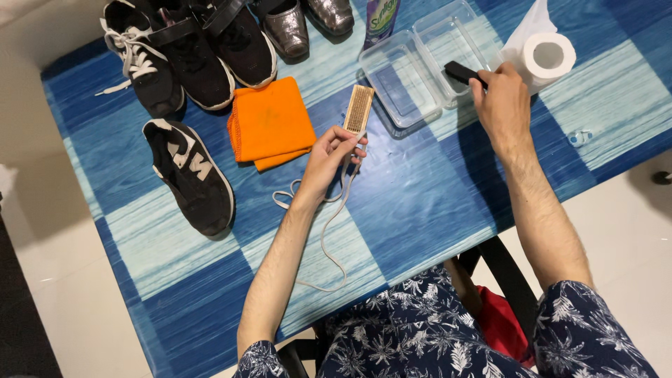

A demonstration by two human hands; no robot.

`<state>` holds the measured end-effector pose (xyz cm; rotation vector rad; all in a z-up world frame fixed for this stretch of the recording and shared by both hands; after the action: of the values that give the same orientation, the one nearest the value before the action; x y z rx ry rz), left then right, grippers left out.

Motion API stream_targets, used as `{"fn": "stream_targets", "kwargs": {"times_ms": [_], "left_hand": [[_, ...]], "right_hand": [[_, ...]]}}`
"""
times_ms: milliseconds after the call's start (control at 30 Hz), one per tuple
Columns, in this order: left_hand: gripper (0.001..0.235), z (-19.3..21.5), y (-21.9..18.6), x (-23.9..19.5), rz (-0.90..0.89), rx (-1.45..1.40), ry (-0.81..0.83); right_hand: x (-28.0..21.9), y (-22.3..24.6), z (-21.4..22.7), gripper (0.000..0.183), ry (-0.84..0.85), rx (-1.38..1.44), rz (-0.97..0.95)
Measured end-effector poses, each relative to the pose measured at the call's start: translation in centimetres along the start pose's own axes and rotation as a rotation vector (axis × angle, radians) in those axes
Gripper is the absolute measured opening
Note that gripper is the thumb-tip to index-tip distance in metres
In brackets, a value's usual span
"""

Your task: The person scrubs a white shoelace with a small black brush, repeatedly dipping the brush into a clear container of water. The person holds the lace taut and brushes along its length, then rinses the brush and continues scrubbing.

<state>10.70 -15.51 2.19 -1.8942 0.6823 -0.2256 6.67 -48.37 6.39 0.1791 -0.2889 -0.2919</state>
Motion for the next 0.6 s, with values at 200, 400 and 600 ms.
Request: {"fn": "stream_targets", "kwargs": {"times_ms": [200, 400, 600], "left_hand": [[0.008, 0.12, 0.51, 0.09, 0.006, -0.002, 0.008], [0.009, 0.00, 0.50, -0.09, 0.046, -0.001, -0.008], [0.008, -0.15, 0.51, -0.02, 0.045, -0.018, 0.004]], "right_hand": [[0.01, -0.50, -0.40, 0.017, -0.024, -0.012, 0.015], [0.02, -0.59, -0.51, 0.030, -0.003, 0.014, -0.025], [-0.17, -0.30, -0.04, 0.028, -0.007, 0.003, -0.049]]}}
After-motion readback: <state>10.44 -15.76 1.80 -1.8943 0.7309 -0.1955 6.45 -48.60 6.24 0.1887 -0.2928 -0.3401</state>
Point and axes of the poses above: each hand's wrist, its own x-axis towards the middle knuckle, its own z-axis out of the back of the hand, y = z × x, the point moved 8 cm from there along x, towards the middle knuckle, and after that the axes turned 2 degrees about -x, right-handed, at the moved point
